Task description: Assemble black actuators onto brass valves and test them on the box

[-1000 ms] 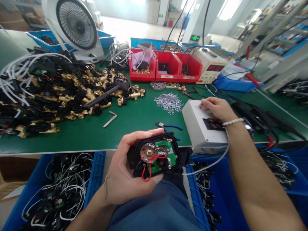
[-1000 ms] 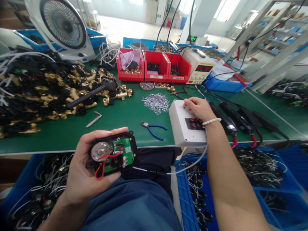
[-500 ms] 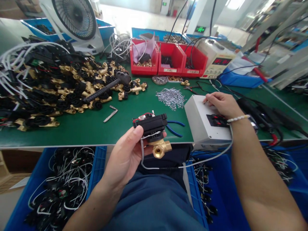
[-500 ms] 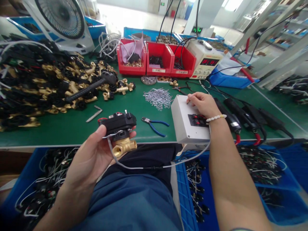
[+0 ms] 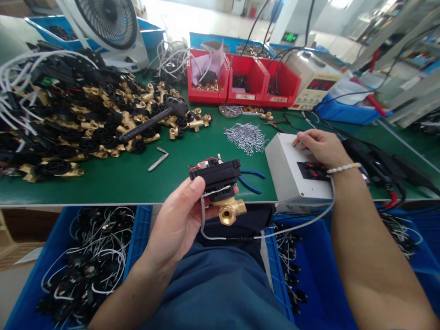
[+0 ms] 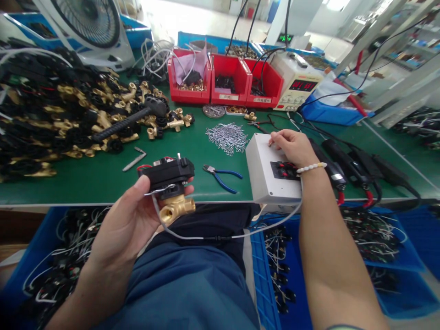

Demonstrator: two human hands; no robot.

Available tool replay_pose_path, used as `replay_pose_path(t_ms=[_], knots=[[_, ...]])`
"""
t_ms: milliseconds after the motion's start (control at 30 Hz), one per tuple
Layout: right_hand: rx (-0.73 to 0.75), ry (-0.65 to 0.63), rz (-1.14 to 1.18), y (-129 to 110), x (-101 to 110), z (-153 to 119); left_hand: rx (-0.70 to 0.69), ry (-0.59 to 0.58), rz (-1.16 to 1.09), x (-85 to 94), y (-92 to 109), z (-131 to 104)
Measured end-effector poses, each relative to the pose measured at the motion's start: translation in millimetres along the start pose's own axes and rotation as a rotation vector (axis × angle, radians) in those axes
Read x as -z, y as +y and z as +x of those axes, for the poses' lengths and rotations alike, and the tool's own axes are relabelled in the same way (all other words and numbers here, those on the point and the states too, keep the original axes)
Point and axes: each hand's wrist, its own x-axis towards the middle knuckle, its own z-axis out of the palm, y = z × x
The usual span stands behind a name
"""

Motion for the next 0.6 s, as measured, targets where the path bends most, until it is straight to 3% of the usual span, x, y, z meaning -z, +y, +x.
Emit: replay_pose_path(t_ms=[367,600], knots=[[-0.024,0.023,-0.003,-2.3,-1.2,-0.2,0.000,-0.031,-0.079,-1.3,0.3,-1.5],[-0.031,0.033,-0.015,-8.1,-2.0,-2.3,-0.021,0.025,-0.160,-3.3,2.7,0.3]])
